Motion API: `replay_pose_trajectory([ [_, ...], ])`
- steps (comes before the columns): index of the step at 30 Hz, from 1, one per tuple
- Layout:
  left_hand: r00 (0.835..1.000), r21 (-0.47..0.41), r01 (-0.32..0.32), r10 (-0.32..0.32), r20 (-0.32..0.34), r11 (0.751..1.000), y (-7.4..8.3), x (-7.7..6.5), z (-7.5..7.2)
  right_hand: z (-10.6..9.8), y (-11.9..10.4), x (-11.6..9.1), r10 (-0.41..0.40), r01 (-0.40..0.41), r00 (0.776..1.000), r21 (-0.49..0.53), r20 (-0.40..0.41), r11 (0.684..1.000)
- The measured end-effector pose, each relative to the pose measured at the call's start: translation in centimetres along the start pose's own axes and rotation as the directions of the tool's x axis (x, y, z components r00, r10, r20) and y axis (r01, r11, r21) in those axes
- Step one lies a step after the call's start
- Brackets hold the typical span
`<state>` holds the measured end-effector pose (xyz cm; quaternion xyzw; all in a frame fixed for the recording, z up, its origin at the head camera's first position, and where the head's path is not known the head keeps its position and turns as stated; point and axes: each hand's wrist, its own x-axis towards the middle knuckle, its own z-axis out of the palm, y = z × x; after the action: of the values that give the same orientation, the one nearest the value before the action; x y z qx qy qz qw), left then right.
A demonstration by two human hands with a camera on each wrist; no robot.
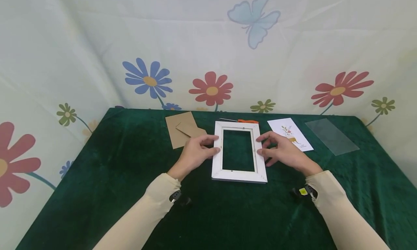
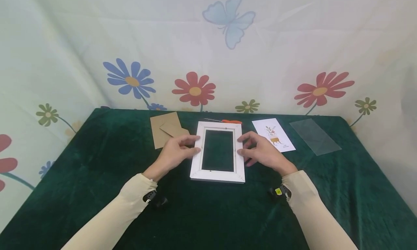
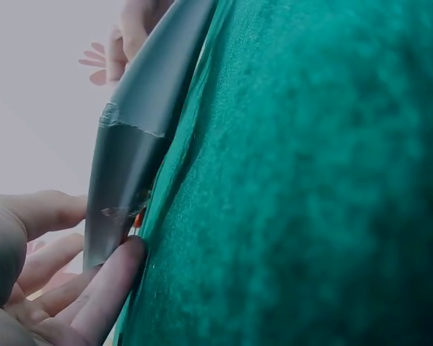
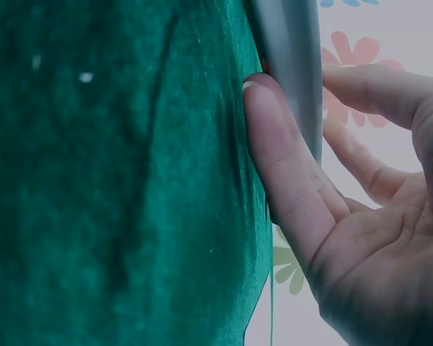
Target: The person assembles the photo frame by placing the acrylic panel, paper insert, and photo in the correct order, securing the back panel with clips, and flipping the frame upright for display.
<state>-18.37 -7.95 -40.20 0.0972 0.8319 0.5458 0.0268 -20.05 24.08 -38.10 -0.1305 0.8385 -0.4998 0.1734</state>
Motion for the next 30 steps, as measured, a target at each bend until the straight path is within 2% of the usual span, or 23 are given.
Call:
replay_pose_trajectory([
  [6, 1.000, 0.031, 0.004, -0.005, 0.009, 0.999, -0.09, 0.01, 0.11, -0.05, 0.36, 0.14, 0.009, -0.009, 1.000, -0.016, 0.002, 1.000],
  [13, 0.999, 0.046, 0.033, -0.031, -0.028, 0.998, -0.05, 0.00, 0.30, -0.03, 0.52, 0.43, 0.015, -0.014, 1.000, -0.033, 0.007, 0.999],
  [20, 0.999, 0.087, 0.026, -0.022, -0.045, 0.996, -0.18, -0.05, 0.33, -0.14, 0.78, 0.70, 0.008, -0.007, 1.000, -0.038, 0.024, 0.999],
  [30, 0.999, 0.082, 0.020, -0.017, -0.041, 0.996, -0.43, -0.35, 0.77, -0.22, 0.62, 0.41, 0.011, -0.009, 0.999, -0.035, 0.053, 0.999],
])
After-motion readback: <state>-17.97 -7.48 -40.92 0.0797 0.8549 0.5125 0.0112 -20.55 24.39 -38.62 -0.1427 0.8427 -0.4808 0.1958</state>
